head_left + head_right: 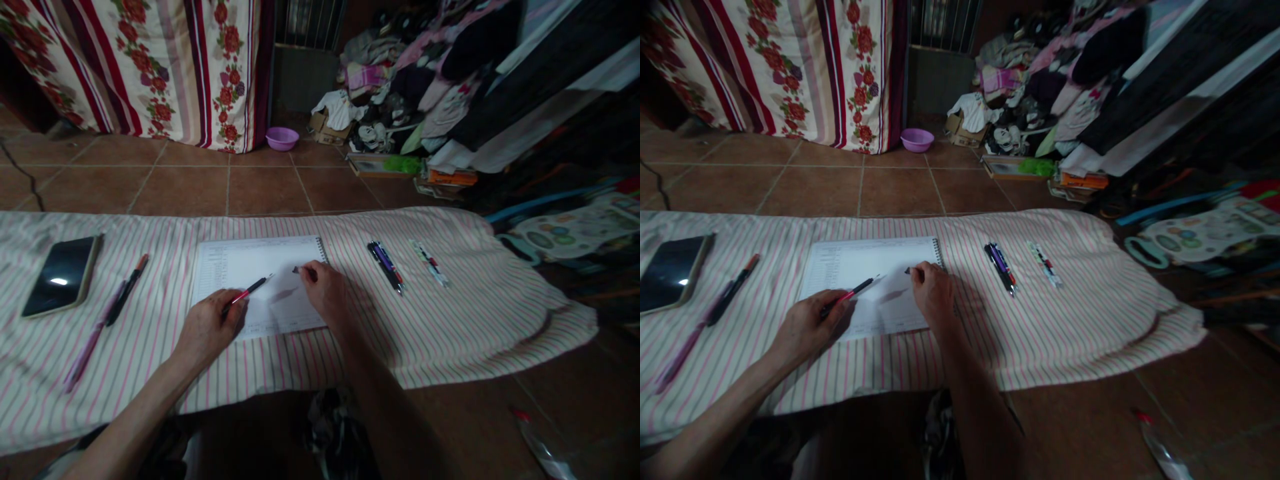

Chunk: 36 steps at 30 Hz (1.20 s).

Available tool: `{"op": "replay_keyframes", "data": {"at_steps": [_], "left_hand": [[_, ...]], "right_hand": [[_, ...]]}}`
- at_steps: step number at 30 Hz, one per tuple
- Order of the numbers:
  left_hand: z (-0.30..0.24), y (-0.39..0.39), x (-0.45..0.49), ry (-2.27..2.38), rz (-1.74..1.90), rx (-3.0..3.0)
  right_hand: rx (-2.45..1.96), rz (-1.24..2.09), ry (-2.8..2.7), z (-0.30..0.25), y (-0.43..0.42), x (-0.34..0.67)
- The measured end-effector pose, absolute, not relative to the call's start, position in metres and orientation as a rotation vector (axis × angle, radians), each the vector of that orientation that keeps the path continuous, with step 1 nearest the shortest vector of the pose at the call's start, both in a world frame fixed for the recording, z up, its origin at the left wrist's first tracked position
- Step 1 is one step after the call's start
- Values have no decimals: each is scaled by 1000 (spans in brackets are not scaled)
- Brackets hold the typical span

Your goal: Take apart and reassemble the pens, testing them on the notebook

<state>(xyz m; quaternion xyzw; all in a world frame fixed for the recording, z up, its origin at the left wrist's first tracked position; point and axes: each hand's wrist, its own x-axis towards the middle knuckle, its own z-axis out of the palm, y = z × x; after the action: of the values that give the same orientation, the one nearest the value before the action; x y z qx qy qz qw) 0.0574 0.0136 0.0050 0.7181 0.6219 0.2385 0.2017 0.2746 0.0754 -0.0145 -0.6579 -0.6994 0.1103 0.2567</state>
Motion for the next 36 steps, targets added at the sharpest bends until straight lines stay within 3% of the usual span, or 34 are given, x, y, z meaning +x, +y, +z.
{"op": "replay_keyframes", "data": {"at_steps": [26,29,33,36], "left_hand": [[7,15,57,1746,641,1945],[7,15,57,1753,625,1949],[7,14,57,1757,633,1956],[7,14,57,1742,641,1976]], "right_hand": [[-1454,412,-1783,-13,64,258],[-1465,631,-1673,-8,54,250],[-1440,1295,-1418,-6,41,233],[-1305,1548,-1176,-6,35,223]]}}
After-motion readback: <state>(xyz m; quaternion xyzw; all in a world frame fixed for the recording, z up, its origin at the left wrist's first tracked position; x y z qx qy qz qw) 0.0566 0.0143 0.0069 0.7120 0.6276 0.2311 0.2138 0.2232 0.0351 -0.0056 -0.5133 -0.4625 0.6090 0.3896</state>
